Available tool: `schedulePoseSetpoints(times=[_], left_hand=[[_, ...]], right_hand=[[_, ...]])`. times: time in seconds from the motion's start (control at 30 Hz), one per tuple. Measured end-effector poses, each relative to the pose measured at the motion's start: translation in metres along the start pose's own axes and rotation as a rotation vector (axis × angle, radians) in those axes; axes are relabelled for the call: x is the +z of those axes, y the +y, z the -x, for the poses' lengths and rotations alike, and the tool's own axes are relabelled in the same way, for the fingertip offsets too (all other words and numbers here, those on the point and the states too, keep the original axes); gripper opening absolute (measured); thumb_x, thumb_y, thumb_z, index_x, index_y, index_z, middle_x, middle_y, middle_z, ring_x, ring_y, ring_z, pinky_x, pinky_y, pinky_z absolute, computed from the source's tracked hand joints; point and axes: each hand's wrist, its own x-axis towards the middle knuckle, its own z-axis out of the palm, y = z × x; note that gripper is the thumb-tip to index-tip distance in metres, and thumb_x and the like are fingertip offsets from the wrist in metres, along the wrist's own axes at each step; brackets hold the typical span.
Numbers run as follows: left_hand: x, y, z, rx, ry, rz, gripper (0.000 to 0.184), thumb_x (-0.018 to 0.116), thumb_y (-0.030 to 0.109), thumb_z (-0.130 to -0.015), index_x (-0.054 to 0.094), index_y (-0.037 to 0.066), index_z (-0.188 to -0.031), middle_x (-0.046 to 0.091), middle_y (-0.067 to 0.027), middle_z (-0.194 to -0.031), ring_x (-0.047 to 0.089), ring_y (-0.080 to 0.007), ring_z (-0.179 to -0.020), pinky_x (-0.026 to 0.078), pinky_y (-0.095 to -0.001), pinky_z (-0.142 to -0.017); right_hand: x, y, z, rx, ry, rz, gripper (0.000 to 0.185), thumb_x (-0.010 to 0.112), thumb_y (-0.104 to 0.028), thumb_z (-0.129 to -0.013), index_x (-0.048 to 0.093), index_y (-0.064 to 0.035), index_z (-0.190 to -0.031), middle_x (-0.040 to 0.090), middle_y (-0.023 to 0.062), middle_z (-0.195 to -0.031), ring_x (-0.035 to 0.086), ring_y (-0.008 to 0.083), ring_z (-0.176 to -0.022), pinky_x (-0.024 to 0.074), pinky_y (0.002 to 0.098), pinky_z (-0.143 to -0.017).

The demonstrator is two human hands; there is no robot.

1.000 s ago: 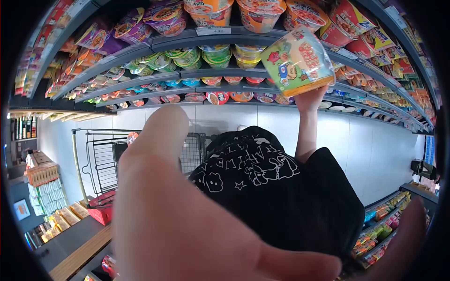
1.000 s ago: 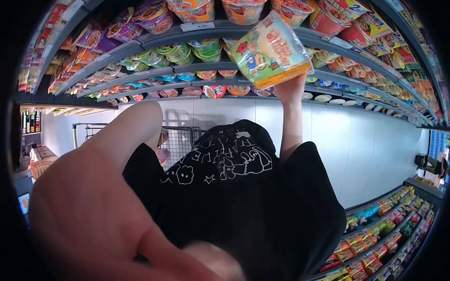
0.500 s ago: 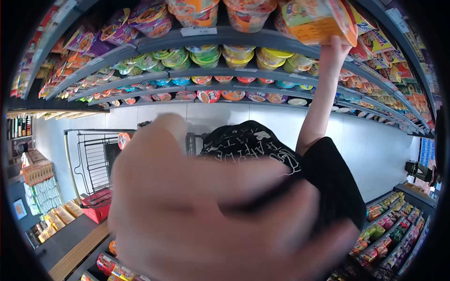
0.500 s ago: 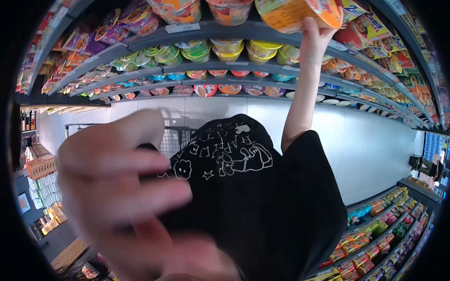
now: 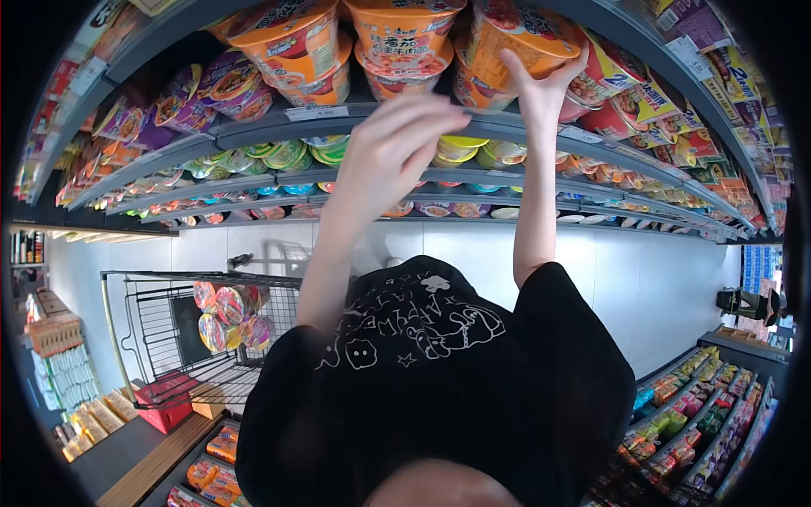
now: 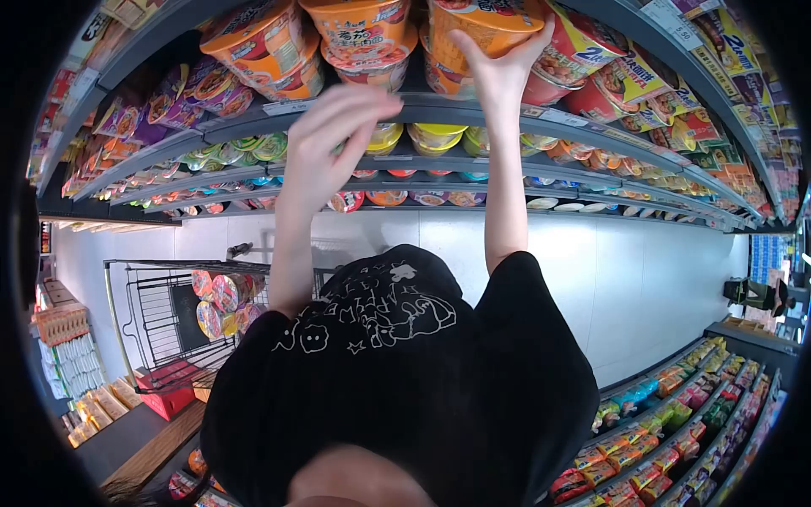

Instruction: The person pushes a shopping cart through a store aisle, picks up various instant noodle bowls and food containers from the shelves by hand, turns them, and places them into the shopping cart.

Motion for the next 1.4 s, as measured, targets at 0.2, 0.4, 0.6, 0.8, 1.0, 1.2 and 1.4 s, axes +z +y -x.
schedulePoseSetpoints(times=[0.2, 0.4, 0.6, 0.8, 1.0, 1.2, 1.4], left_hand=[[0.047, -0.018, -0.071, 0.247, 0.026, -0.403, 0.037, 0.053, 0.001, -0.069, 0.055, 0.008, -0.106, 0.052, -0.0094, -0.11, 0.049, -0.0238, -0.103, 0.042, -0.0333, -0.083], [0.05, -0.027, -0.11, 0.177, -0.248, -0.482, 0.028, 0.049, 0.005, -0.074, 0.056, 0.001, -0.1, 0.056, -0.0108, -0.095, 0.053, -0.0254, -0.093, 0.044, -0.0337, -0.077], [0.039, -0.028, -0.129, 0.029, -0.332, -0.531, 0.021, 0.043, 0.004, -0.076, 0.056, -0.002, -0.092, 0.057, -0.0188, -0.082, 0.057, -0.0335, -0.079, 0.046, -0.039, -0.069], [0.047, -0.017, -0.132, -0.181, -0.391, -0.317, 0.026, 0.042, 0.007, -0.076, 0.055, -0.002, -0.097, 0.058, -0.0219, -0.089, 0.056, -0.0357, -0.083, 0.045, -0.0417, -0.074], [0.041, -0.026, -0.128, -0.074, -0.413, -0.216, 0.031, 0.04, 0.006, -0.077, 0.051, -0.002, -0.105, 0.053, -0.0204, -0.106, 0.051, -0.0369, -0.094, 0.042, -0.0402, -0.082], [0.057, -0.039, -0.116, 0.112, -0.272, -0.458, 0.035, 0.043, 0.004, -0.074, 0.051, -0.001, -0.107, 0.051, -0.0189, -0.11, 0.045, -0.032, -0.106, 0.036, -0.0413, -0.091], [0.061, -0.022, -0.084, 0.222, -0.015, -0.55, 0.043, 0.048, 0.0, -0.069, 0.05, 0.005, -0.111, 0.047, -0.016, -0.115, 0.044, -0.0302, -0.107, 0.037, -0.0399, -0.088]], right_hand=[[-0.032, -0.001, -0.011, -0.256, -0.013, 0.407, 0.029, 0.047, -0.001, -0.082, 0.051, -0.0012, -0.111, 0.051, 0.0122, -0.107, 0.052, 0.0226, -0.096, 0.0404, 0.0314, -0.083], [-0.048, -0.022, -0.026, -0.356, -0.119, 0.71, 0.023, 0.05, 0.001, -0.078, 0.059, -0.0069, -0.099, 0.056, 0.0124, -0.088, 0.056, 0.0271, -0.075, 0.0448, 0.0317, -0.064], [-0.047, -0.055, -0.041, -0.392, -0.39, 1.054, 0.022, 0.058, -0.012, -0.075, 0.062, -0.0126, -0.096, 0.061, 0.0078, -0.084, 0.058, 0.0252, -0.072, 0.0459, 0.0293, -0.061], [-0.028, -0.074, -0.049, -0.448, -0.401, 0.806, 0.017, 0.066, -0.012, -0.061, 0.057, -0.0069, -0.075, 0.055, 0.008, -0.072, 0.052, 0.0248, -0.072, 0.0428, 0.0328, -0.064], [-0.061, -0.047, -0.049, -0.353, -0.518, 0.622, 0.023, 0.053, -0.007, -0.077, 0.061, -0.0118, -0.098, 0.061, 0.0084, -0.093, 0.057, 0.026, -0.084, 0.0458, 0.0317, -0.071], [-0.054, -0.039, -0.049, -0.694, -0.376, 0.869, 0.021, 0.056, -0.009, -0.075, 0.063, -0.0125, -0.094, 0.062, 0.0031, -0.087, 0.056, 0.0205, -0.079, 0.0441, 0.0298, -0.072], [-0.041, -0.03, -0.047, -0.675, -0.24, 0.768, 0.017, 0.064, -0.009, -0.068, 0.064, -0.0085, -0.085, 0.062, 0.0024, -0.081, 0.054, 0.0188, -0.074, 0.0447, 0.028, -0.063]])
